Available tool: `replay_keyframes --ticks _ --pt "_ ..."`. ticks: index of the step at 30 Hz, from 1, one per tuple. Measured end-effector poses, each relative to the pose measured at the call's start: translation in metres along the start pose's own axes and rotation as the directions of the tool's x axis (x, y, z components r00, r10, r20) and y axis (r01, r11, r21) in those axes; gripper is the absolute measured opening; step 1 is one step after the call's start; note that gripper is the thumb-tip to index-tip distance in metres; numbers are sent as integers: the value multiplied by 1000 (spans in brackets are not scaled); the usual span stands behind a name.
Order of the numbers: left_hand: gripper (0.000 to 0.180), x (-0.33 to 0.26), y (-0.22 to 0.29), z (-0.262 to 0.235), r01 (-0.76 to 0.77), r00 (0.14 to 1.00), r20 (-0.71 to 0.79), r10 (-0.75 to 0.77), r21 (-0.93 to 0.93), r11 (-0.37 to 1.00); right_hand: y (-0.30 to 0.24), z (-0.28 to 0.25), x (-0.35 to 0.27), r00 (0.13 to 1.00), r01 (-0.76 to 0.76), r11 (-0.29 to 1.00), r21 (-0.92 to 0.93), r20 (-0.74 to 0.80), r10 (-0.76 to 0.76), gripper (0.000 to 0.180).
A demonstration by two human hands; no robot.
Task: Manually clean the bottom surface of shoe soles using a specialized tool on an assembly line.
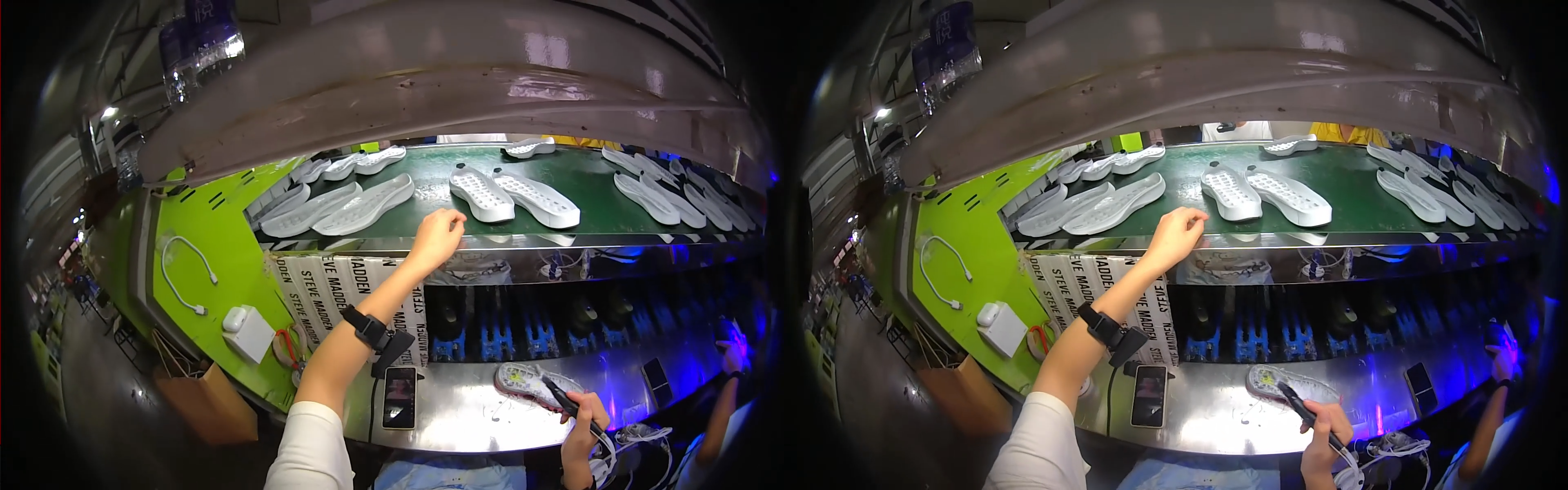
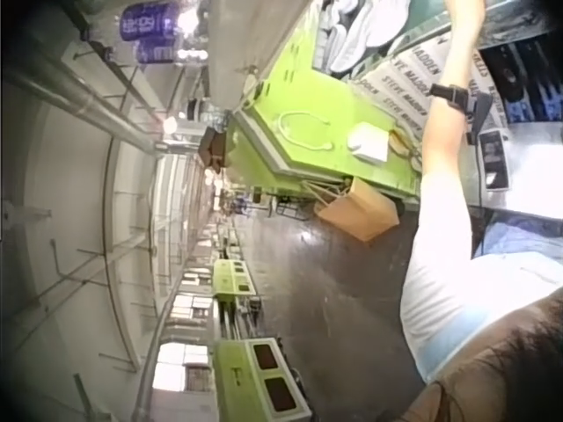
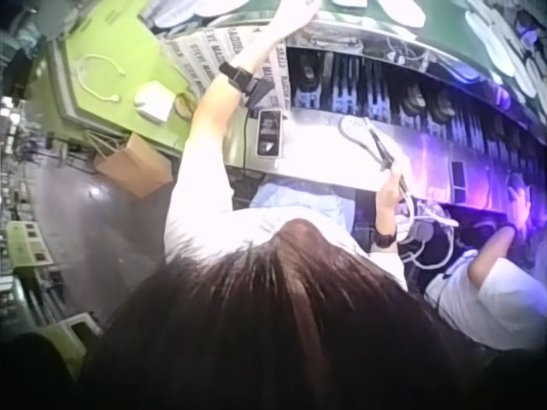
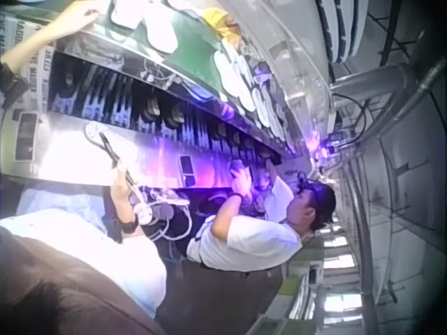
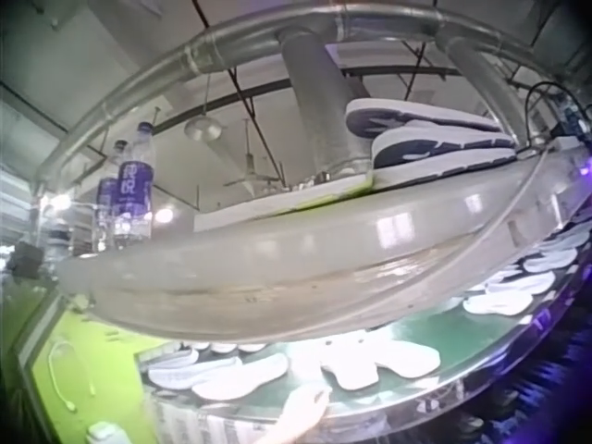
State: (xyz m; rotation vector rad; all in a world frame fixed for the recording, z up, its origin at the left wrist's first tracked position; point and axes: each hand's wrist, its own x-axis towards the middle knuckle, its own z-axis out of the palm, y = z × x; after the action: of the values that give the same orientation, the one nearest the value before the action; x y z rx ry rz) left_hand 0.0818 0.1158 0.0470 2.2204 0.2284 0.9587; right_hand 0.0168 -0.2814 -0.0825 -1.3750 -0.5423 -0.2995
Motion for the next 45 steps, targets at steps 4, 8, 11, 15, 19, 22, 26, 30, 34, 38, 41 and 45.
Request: replay_keyframes --ticks 4,8,11,15,19,22,26,30,34,38,41,45 --pt "47 29 33 7 190 953 176 -247 290 938 8 -13 1 993 -115 993 42 -38 116 33" --pt "51 72 -5 42 281 956 -24 -293 366 887 -5 10 1 980 -196 972 129 52 191 22" --pt "50 90 -28 42 322 945 -39 -325 282 903 -3 12 -2 982 -170 976 137 102 156 22" --pt "23 91 -34 17 355 913 107 -395 -685 636 6 -3 -5 964 -253 961 110 111 242 27" --pt "30 -21 16 -10 230 972 163 -171 -813 534 16 -17 3 888 -447 891 76 159 432 27" --pt "50 -144 39 -57 267 959 254 -122 -958 105 -5 1 6 867 -378 918 116 393 307 29" --pt "50 -88 74 71 512 849 510 137 -859 29 11 10 5 944 -239 967 84 252 212 30" --pt "51 -90 104 110 595 768 583 267 -803 42 13 27 -12 914 -89 993 78 402 51 31" --pt "51 -105 103 122 621 739 608 290 -782 58 15 31 -7 835 483 864 -139 370 -407 32" --pt "52 -110 99 143 643 712 638 294 -760 92 27 45 -23 860 419 906 -55 343 -377 29" --pt "52 -129 87 151 660 704 658 265 -745 95 -40 38 3 711 693 721 -16 176 -680 31" --pt "53 -136 108 188 688 652 681 333 -716 118 128 78 -62 862 348 936 -59 413 -295 26"
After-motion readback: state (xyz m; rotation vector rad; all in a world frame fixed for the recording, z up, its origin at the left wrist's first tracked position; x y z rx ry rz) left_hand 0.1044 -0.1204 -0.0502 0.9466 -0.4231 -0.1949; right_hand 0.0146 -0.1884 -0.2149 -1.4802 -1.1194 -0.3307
